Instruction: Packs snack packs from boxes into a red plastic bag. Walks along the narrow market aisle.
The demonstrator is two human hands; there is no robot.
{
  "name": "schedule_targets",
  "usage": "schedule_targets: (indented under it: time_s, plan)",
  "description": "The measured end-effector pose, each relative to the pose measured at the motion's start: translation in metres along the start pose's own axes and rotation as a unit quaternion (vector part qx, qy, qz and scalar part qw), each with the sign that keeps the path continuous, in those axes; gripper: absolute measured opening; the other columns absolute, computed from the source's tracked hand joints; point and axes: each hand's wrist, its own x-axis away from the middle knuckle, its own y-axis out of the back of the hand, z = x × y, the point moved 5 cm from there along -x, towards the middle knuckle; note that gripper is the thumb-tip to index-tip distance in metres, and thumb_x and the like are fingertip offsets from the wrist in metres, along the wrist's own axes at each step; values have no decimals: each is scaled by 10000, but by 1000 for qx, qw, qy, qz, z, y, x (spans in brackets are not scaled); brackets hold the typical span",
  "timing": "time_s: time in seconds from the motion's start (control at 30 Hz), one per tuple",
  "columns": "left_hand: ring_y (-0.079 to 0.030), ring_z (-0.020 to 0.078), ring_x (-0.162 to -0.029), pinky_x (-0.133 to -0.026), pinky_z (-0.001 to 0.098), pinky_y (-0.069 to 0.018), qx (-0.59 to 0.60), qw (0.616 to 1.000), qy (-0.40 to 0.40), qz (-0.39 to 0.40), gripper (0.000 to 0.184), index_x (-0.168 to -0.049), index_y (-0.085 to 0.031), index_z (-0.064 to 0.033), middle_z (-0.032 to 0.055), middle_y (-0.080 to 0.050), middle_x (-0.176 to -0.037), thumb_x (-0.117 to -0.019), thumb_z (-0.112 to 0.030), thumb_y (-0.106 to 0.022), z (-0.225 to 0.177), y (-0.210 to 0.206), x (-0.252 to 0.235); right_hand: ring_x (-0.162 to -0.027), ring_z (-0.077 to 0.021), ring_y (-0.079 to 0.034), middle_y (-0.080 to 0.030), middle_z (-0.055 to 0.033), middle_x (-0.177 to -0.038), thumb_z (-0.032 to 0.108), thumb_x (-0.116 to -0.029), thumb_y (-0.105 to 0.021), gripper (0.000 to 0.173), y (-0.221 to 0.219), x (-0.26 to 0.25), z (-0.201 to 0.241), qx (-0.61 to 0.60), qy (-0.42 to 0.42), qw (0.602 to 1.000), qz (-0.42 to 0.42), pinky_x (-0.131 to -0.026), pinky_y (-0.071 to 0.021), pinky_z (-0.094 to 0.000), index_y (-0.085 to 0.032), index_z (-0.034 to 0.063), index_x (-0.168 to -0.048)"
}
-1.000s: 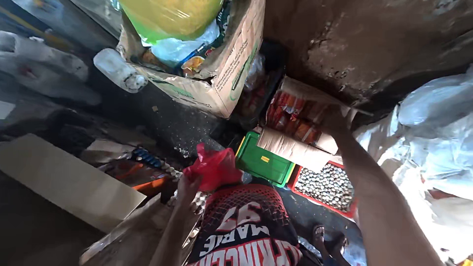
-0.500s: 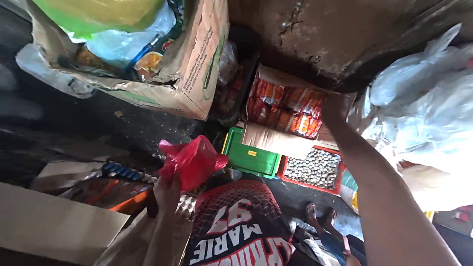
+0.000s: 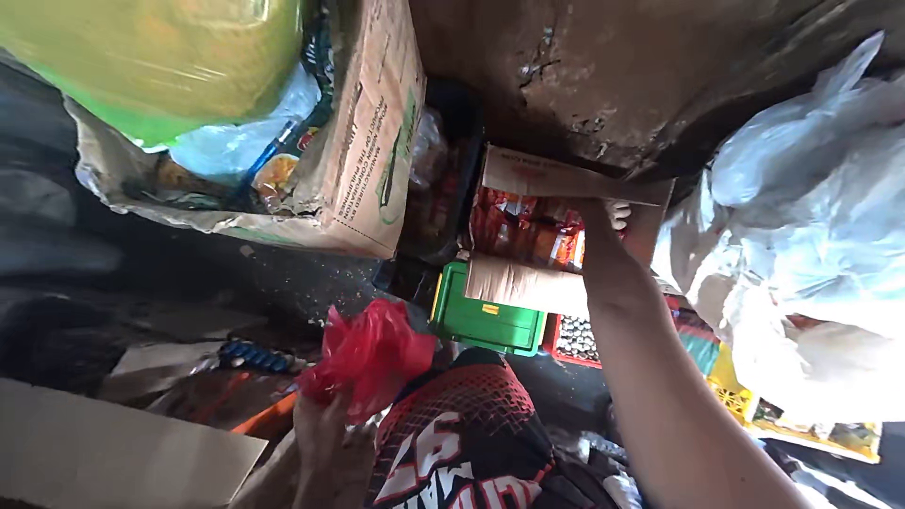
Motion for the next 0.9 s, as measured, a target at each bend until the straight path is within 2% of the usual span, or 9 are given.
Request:
schedule_targets:
  time_s: [0.17,0.3,0.4,0.47,0.53,0.6,0.67,0.8,0.9]
  plan:
    - [-673,172,-1136,-984,371,-587,117,987,13,114,865,-1459,-400,38,123,-664,-1268,-795,-273,-858,-16,-26,-2,-1403,-402,-477,-538,-276,-1460,323,-942,-735,627,13,22,24,-36,36,999,7,-1180,-356,-580,-550,-41,-1418]
    - [-696,168,-1043,-938,371,-593,240,963,87,84,425,-1316,-551,20,96,-707,-1145,-981,-211,-671,-29,-32,-8,-1416,-438,-444,-485,-304,-1495,342,-1027,-611,610,26,36,6,-37,-43,998,7,-1170,-345,-607,-478,-55,-1471]
    - [-720,232,-1007,-894,429,-619,216,969,96,65,412,-1218,-629,29,135,-729,-1089,-894,-174,-783,-26,-31,-22,-1343,-399,-530,-523,-258,-1462,677,-716,-783,1174,40,56,-25,-104,-159,962,-194,-1095,-443,-616,-305,28,-1569]
    - [-724,193,-1002,-891,404,-625,123,989,63,47,505,-1218,-639,6,107,-736,-1090,-825,-230,-851,-27,-27,-27,-1281,-316,-602,-590,-197,-1409,619,-596,-892,1282,54,94,-23,-191,-143,936,-259,-1048,-517,-544,-276,77,-1580]
    - [-701,149,-1033,-923,387,-602,42,998,33,31,623,-1270,-611,-10,88,-718,-1124,-787,-302,-876,-28,-26,-29,-1224,-240,-640,-609,-165,-1355,394,-654,-956,1185,62,134,-24,-378,-52,882,-275,-1008,-585,-454,-265,37,-1548]
    - [-690,142,-1067,-946,381,-596,52,997,22,46,659,-1322,-568,-18,84,-704,-1163,-798,-283,-866,-30,-33,-30,-1137,-315,-683,-646,-205,-1270,203,-811,-854,870,66,162,-35,-572,61,782,-240,-940,-615,-535,-330,11,-1479]
    - [-705,167,-1039,-915,385,-612,124,987,47,90,560,-1308,-578,-11,88,-716,-1144,-848,-217,-823,-33,-47,-27,-1080,-303,-686,-680,-167,-1192,325,-890,-694,589,70,180,-53,-683,115,703,-163,-915,-589,-552,-491,52,-1371]
    - [-733,248,-975,-842,450,-633,234,944,170,156,482,-1279,-612,0,135,-736,-1106,-885,-205,-800,-31,-79,-19,-1096,-221,-674,-690,-69,-1200,558,-839,-670,622,75,197,-89,-806,212,551,-53,-922,-580,-505,-563,176,-1318]
    - [-713,254,-1049,-900,459,-622,242,948,130,161,553,-1329,-570,-2,142,-710,-1177,-854,-140,-816,-42,-93,-15,-1081,-204,-659,-682,-57,-1183,731,-870,-491,718,67,215,-92,-812,218,541,-27,-913,-568,-485,-555,188,-1336]
